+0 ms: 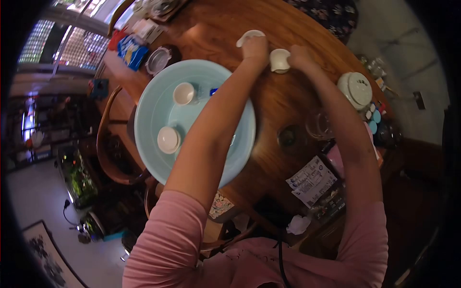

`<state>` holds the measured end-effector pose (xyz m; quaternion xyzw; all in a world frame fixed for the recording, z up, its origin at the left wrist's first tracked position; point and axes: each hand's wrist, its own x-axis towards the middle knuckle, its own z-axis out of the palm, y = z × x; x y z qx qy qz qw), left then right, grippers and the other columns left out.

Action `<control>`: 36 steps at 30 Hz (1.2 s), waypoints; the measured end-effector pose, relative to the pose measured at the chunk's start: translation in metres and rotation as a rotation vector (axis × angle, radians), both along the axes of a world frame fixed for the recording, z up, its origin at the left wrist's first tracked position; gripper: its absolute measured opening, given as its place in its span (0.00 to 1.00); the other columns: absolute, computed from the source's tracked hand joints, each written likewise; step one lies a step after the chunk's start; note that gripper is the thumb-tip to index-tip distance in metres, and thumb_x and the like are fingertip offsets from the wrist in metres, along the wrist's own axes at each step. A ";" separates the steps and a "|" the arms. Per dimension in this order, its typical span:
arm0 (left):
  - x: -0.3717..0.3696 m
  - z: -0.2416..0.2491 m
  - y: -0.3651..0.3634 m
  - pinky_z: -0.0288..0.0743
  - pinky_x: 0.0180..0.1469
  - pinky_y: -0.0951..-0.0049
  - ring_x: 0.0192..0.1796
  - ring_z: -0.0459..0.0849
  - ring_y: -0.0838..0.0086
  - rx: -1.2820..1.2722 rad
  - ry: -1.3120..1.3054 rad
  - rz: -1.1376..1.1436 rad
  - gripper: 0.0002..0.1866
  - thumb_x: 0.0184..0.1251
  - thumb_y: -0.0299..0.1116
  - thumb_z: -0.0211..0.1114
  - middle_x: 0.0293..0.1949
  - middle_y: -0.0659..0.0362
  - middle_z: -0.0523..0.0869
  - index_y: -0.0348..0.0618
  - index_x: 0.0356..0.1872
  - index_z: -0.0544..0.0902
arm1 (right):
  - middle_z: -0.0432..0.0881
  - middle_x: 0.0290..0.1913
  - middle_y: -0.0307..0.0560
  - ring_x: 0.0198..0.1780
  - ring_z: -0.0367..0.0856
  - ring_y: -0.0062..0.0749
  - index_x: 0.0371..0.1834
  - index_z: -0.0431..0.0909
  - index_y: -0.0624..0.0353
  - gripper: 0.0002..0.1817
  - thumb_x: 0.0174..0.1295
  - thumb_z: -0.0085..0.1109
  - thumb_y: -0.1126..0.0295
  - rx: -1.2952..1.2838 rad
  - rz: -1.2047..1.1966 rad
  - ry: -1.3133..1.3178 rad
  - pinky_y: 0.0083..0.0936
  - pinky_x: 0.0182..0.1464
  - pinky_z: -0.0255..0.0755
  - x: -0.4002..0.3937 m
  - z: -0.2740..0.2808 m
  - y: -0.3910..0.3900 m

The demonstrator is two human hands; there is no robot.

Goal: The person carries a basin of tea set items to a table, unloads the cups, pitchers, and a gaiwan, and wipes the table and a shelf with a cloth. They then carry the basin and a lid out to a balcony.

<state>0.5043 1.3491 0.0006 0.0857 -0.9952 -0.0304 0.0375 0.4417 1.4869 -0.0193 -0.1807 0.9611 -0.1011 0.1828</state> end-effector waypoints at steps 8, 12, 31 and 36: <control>0.028 0.025 -0.029 0.78 0.44 0.64 0.44 0.81 0.57 0.157 0.371 0.049 0.07 0.50 0.30 0.64 0.36 0.51 0.84 0.41 0.31 0.82 | 0.81 0.41 0.59 0.47 0.80 0.52 0.39 0.78 0.61 0.10 0.55 0.53 0.72 -0.056 0.115 0.316 0.39 0.47 0.75 0.056 0.086 -0.022; 0.096 0.061 -0.105 0.76 0.37 0.60 0.40 0.82 0.58 0.195 0.764 0.145 0.09 0.53 0.36 0.63 0.34 0.53 0.85 0.43 0.32 0.84 | 0.81 0.33 0.53 0.39 0.80 0.50 0.31 0.75 0.63 0.06 0.55 0.55 0.70 -0.622 0.579 0.308 0.39 0.41 0.73 0.093 0.097 -0.058; 0.286 -0.019 -0.091 0.70 0.57 0.63 0.56 0.76 0.56 0.751 -0.180 0.156 0.53 0.31 0.49 0.79 0.55 0.43 0.74 0.41 0.64 0.64 | 0.80 0.27 0.49 0.27 0.81 0.36 0.26 0.78 0.61 0.05 0.53 0.59 0.72 -0.232 0.896 -0.146 0.30 0.32 0.76 0.173 0.053 -0.103; 0.269 -0.014 -0.092 0.80 0.37 0.71 0.40 0.84 0.64 1.113 -0.329 0.594 0.49 0.37 0.58 0.75 0.43 0.45 0.81 0.33 0.58 0.69 | 0.79 0.37 0.40 0.36 0.77 0.22 0.39 0.74 0.61 0.12 0.68 0.51 0.61 -0.999 -0.009 -1.142 0.25 0.35 0.72 0.180 0.047 -0.096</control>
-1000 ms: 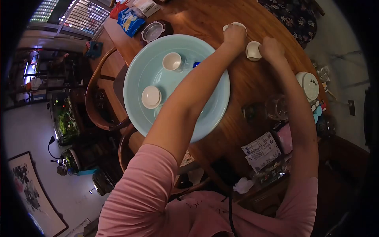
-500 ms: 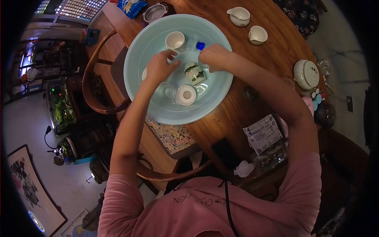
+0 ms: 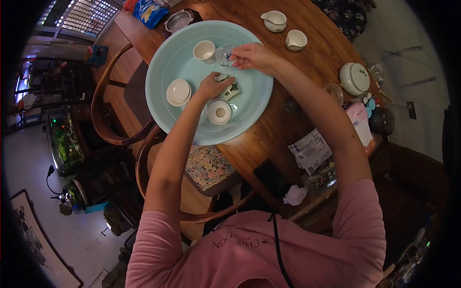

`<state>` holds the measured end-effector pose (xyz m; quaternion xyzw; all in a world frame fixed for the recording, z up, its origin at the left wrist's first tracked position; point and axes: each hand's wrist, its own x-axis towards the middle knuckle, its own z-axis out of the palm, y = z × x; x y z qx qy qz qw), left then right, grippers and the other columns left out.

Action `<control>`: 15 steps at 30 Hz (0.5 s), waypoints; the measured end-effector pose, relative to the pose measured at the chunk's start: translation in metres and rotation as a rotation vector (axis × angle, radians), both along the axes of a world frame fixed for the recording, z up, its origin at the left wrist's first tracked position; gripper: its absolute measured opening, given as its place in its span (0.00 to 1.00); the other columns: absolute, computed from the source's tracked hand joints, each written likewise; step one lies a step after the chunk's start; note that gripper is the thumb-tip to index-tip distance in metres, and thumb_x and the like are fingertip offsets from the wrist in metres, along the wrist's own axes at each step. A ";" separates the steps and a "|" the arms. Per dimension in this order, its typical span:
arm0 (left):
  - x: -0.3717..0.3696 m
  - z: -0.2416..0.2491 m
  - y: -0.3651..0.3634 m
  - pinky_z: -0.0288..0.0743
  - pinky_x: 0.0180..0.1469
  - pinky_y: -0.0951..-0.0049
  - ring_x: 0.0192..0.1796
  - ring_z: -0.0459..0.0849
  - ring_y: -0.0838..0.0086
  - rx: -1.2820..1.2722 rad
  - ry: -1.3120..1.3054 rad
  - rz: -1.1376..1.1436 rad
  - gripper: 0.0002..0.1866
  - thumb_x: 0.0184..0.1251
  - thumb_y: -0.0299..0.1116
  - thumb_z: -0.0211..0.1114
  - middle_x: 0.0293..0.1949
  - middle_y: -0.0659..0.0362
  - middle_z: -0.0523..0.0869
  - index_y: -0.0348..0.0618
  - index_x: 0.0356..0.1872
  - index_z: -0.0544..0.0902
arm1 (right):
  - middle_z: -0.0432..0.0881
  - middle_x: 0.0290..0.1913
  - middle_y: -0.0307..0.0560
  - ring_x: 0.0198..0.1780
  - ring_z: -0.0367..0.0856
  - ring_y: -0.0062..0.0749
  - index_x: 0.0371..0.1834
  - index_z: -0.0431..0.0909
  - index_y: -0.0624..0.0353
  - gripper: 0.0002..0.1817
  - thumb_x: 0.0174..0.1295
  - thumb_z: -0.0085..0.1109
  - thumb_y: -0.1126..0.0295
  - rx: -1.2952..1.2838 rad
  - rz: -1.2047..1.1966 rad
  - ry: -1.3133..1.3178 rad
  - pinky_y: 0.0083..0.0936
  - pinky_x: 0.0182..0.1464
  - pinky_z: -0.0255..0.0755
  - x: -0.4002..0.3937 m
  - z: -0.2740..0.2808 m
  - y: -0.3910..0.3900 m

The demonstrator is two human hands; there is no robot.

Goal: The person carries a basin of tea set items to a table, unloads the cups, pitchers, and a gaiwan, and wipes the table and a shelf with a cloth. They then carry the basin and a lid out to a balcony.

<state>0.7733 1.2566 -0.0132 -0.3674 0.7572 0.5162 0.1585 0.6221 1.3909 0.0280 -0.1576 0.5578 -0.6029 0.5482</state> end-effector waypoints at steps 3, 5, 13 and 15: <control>-0.007 0.011 0.010 0.79 0.27 0.74 0.34 0.85 0.68 -0.168 -0.137 0.020 0.47 0.39 0.62 0.71 0.35 0.49 0.84 0.29 0.52 0.72 | 0.76 0.39 0.38 0.37 0.72 0.21 0.42 0.73 0.60 0.11 0.69 0.50 0.62 -0.251 -0.094 -0.408 0.21 0.40 0.69 0.002 -0.008 0.003; -0.008 0.015 0.014 0.79 0.30 0.71 0.35 0.85 0.66 -0.133 -0.153 0.014 0.46 0.38 0.61 0.72 0.34 0.49 0.84 0.28 0.50 0.73 | 0.74 0.38 0.38 0.35 0.70 0.20 0.42 0.73 0.59 0.11 0.69 0.49 0.63 -0.334 -0.115 -0.465 0.20 0.41 0.67 0.007 -0.005 0.007; 0.008 0.028 0.044 0.77 0.44 0.63 0.40 0.85 0.57 -0.485 0.240 -0.007 0.37 0.39 0.46 0.76 0.36 0.48 0.84 0.35 0.49 0.72 | 0.70 0.38 0.35 0.33 0.65 0.17 0.44 0.70 0.59 0.11 0.69 0.49 0.62 -0.674 -0.205 -0.641 0.20 0.40 0.64 0.038 0.018 0.024; 0.015 0.039 0.052 0.75 0.49 0.65 0.45 0.82 0.59 -0.490 0.567 0.074 0.34 0.40 0.33 0.77 0.42 0.47 0.81 0.39 0.50 0.70 | 0.70 0.38 0.36 0.33 0.65 0.18 0.44 0.70 0.59 0.12 0.69 0.49 0.62 -0.659 -0.210 -0.653 0.20 0.40 0.65 0.043 0.021 0.028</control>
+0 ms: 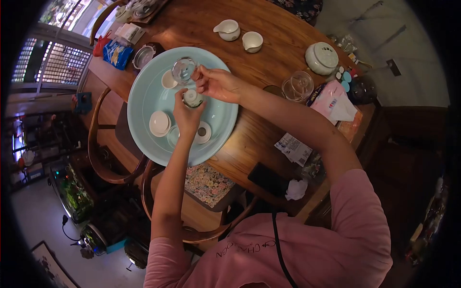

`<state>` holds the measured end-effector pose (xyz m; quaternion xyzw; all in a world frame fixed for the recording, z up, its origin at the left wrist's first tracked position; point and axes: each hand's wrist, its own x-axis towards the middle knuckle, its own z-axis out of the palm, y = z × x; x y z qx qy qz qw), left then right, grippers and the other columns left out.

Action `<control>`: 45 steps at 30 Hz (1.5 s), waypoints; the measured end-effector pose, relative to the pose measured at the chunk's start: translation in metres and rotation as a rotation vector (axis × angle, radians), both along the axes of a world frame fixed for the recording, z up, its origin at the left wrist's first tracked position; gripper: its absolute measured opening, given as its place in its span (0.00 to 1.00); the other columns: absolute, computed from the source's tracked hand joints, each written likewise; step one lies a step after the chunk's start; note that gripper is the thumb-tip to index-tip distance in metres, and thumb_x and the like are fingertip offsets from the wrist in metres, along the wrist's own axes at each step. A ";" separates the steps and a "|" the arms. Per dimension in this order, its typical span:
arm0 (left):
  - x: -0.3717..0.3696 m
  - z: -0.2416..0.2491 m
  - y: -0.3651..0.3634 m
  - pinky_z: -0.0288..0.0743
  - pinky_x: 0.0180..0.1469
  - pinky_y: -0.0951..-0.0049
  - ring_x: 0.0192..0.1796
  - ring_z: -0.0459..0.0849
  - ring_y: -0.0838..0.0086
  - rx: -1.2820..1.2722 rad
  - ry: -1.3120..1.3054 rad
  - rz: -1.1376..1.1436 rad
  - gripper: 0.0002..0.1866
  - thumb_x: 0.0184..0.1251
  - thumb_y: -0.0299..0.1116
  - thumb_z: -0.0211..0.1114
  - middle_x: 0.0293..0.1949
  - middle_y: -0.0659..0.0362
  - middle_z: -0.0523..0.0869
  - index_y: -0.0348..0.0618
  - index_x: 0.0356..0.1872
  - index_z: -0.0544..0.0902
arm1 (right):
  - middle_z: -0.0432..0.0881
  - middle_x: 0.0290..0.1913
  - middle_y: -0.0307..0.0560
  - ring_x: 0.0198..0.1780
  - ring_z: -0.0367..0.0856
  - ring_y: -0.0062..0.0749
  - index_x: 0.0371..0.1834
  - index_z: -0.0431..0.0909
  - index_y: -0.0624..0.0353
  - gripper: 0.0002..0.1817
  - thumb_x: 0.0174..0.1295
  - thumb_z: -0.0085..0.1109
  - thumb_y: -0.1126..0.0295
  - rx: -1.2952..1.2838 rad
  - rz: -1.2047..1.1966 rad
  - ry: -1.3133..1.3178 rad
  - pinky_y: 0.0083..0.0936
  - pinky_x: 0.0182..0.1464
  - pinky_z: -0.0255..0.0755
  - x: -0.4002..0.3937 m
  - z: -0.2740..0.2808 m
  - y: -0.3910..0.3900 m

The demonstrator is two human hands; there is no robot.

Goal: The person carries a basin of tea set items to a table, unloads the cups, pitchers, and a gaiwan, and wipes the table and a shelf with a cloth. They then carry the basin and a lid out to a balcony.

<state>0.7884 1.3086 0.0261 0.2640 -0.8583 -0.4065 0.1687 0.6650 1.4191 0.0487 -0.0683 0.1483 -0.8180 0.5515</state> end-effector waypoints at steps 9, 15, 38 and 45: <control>-0.032 0.040 -0.009 0.72 0.50 0.74 0.48 0.78 0.72 0.420 0.416 0.045 0.31 0.48 0.33 0.75 0.45 0.54 0.78 0.35 0.51 0.69 | 0.82 0.37 0.44 0.33 0.81 0.25 0.40 0.77 0.63 0.09 0.64 0.56 0.68 0.473 -0.060 1.110 0.19 0.35 0.75 -0.080 0.047 0.085; -0.112 0.087 0.034 0.75 0.43 0.70 0.41 0.82 0.66 0.208 0.143 -0.219 0.34 0.46 0.42 0.75 0.41 0.50 0.81 0.33 0.49 0.70 | 0.83 0.34 0.52 0.32 0.83 0.35 0.36 0.80 0.62 0.10 0.55 0.63 0.68 0.868 -0.120 1.678 0.25 0.35 0.76 -0.144 0.016 0.154; -0.210 -0.048 0.108 0.64 0.58 0.63 0.52 0.76 0.55 -0.577 -0.442 -0.231 0.36 0.41 0.47 0.74 0.45 0.45 0.78 0.32 0.45 0.69 | 0.84 0.38 0.50 0.42 0.82 0.46 0.43 0.81 0.52 0.15 0.49 0.63 0.70 1.527 0.102 2.080 0.39 0.43 0.76 -0.163 -0.033 0.148; -0.205 -0.046 0.114 0.67 0.54 0.69 0.50 0.73 0.59 -0.428 -0.404 -0.133 0.26 0.48 0.34 0.69 0.44 0.46 0.78 0.33 0.46 0.69 | 0.83 0.35 0.52 0.39 0.82 0.51 0.40 0.82 0.53 0.13 0.50 0.61 0.68 1.466 -0.241 2.158 0.41 0.42 0.76 -0.148 0.005 0.122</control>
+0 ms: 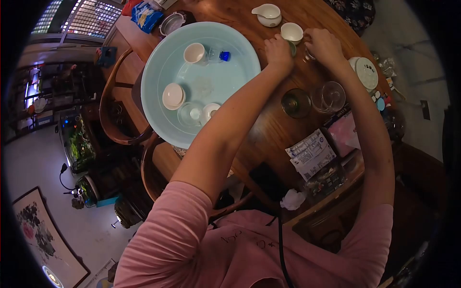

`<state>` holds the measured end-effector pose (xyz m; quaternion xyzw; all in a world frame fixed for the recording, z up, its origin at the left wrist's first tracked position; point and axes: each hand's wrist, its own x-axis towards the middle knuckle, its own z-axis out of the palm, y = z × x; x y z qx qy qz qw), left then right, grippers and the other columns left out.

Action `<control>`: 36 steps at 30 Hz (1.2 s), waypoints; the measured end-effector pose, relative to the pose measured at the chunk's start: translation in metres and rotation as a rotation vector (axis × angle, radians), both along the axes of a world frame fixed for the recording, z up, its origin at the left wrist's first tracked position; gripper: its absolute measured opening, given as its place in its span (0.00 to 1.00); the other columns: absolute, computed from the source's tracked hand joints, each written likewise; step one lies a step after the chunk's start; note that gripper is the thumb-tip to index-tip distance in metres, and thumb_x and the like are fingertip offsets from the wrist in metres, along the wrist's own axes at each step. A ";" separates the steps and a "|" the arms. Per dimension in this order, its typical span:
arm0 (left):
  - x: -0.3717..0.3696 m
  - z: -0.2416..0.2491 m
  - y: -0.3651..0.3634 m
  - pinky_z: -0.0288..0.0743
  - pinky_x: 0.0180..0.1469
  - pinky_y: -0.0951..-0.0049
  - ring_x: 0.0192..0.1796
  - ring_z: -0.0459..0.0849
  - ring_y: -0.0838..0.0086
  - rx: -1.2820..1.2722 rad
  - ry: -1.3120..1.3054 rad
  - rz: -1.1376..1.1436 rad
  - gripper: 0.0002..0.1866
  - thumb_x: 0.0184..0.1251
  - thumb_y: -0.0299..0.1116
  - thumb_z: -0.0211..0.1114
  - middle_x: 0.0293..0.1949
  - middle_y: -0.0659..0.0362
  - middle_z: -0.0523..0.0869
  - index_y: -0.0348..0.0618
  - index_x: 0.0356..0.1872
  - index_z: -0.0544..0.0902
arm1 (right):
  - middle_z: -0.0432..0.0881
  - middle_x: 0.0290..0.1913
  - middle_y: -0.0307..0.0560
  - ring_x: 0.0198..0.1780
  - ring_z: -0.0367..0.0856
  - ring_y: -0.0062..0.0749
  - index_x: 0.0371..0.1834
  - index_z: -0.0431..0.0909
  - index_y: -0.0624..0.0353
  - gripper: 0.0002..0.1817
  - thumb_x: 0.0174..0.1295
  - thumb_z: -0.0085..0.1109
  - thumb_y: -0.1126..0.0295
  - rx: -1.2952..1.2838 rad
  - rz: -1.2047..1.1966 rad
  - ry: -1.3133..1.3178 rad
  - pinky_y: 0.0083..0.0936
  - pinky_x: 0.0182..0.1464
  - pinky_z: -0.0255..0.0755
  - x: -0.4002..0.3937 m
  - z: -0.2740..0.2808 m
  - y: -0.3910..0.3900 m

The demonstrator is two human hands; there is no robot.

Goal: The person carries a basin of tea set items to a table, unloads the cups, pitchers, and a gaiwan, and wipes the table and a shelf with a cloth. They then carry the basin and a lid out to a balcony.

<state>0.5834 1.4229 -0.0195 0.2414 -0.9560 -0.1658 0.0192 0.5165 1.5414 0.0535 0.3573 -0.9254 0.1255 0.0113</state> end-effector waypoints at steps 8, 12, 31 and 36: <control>0.046 0.023 -0.027 0.73 0.46 0.63 0.45 0.80 0.58 0.055 0.412 -0.322 0.20 0.45 0.31 0.69 0.39 0.48 0.82 0.33 0.40 0.76 | 0.83 0.35 0.52 0.39 0.81 0.48 0.41 0.80 0.57 0.11 0.55 0.59 0.70 -0.425 0.274 0.046 0.37 0.42 0.75 0.035 0.019 -0.089; 0.129 0.075 -0.063 0.75 0.39 0.61 0.35 0.82 0.56 0.234 0.496 -0.219 0.06 0.47 0.25 0.63 0.31 0.48 0.83 0.37 0.29 0.81 | 0.83 0.35 0.51 0.39 0.81 0.47 0.41 0.80 0.61 0.10 0.56 0.57 0.72 -0.477 0.547 -0.250 0.36 0.44 0.75 0.054 0.009 -0.153; 0.304 0.040 -0.240 0.75 0.40 0.59 0.37 0.81 0.52 -0.143 0.126 0.209 0.11 0.52 0.34 0.66 0.34 0.47 0.81 0.38 0.35 0.80 | 0.78 0.35 0.49 0.38 0.78 0.47 0.37 0.75 0.57 0.09 0.51 0.57 0.74 0.243 0.751 -0.194 0.39 0.40 0.72 0.100 -0.060 -0.216; 0.284 0.032 -0.226 0.75 0.40 0.59 0.38 0.80 0.54 -0.185 0.028 0.246 0.19 0.51 0.45 0.69 0.36 0.51 0.79 0.41 0.37 0.80 | 0.79 0.28 0.47 0.33 0.80 0.37 0.33 0.76 0.60 0.04 0.58 0.56 0.72 -0.038 0.443 -0.450 0.31 0.34 0.72 0.094 -0.057 -0.204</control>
